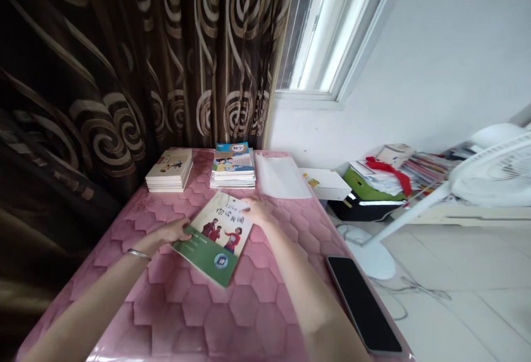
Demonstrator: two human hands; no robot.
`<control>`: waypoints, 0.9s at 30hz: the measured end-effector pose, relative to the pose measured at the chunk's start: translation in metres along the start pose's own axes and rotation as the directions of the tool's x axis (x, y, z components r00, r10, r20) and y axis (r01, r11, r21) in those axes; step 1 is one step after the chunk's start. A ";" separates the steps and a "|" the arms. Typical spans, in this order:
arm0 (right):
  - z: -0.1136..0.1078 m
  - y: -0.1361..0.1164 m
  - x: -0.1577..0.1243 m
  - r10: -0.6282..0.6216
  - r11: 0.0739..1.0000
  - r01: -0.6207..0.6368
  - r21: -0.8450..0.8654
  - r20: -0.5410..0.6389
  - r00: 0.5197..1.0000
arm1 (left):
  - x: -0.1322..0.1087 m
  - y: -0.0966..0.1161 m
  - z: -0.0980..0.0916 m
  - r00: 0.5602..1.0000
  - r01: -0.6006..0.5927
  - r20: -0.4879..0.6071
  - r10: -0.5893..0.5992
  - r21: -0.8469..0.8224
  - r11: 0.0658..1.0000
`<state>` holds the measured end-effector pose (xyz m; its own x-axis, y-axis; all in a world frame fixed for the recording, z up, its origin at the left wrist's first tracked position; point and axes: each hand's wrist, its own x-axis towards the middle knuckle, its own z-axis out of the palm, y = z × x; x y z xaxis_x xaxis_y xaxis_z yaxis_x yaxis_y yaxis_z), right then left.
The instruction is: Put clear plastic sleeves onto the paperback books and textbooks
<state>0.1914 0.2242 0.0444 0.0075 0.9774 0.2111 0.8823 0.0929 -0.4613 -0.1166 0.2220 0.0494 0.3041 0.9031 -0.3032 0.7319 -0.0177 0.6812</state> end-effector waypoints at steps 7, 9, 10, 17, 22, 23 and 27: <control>0.008 0.005 -0.039 0.115 0.993 -0.117 -0.016 -0.090 0.989 | 0.056 0.031 -0.036 0.981 -0.058 -0.166 0.101 0.244 0.968; 0.012 0.005 -0.047 0.118 0.992 -0.122 -0.017 -0.148 0.982 | 0.071 0.049 -0.034 0.963 -0.039 -0.239 0.122 0.327 0.944; 0.014 0.006 -0.050 0.116 0.992 -0.121 -0.018 -0.175 0.978 | 0.077 0.056 -0.031 0.953 -0.032 -0.268 0.138 0.364 0.931; 0.027 0.010 -0.057 0.070 0.997 -0.072 0.003 -0.298 0.952 | 0.077 0.063 0.002 0.885 -0.010 -0.403 0.233 0.484 0.875; 0.031 0.016 -0.055 0.039 0.999 -0.046 -0.017 -0.287 0.957 | 0.053 0.036 0.005 0.859 0.132 -0.503 0.101 0.407 0.904; 0.030 0.017 -0.055 0.033 0.999 -0.042 -0.025 -0.288 0.957 | 0.048 0.031 0.004 0.859 0.151 -0.507 0.075 0.390 0.908; 0.026 0.017 -0.051 0.023 0.998 -0.039 -0.052 -0.280 0.960 | 0.021 0.011 0.003 0.868 0.128 -0.491 0.070 0.358 0.925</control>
<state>0.1936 0.1810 0.0030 0.1591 0.8869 0.4336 0.9046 0.0449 -0.4238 -0.1001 0.2394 0.0482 0.0161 0.9936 0.1116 0.9341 -0.0547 0.3529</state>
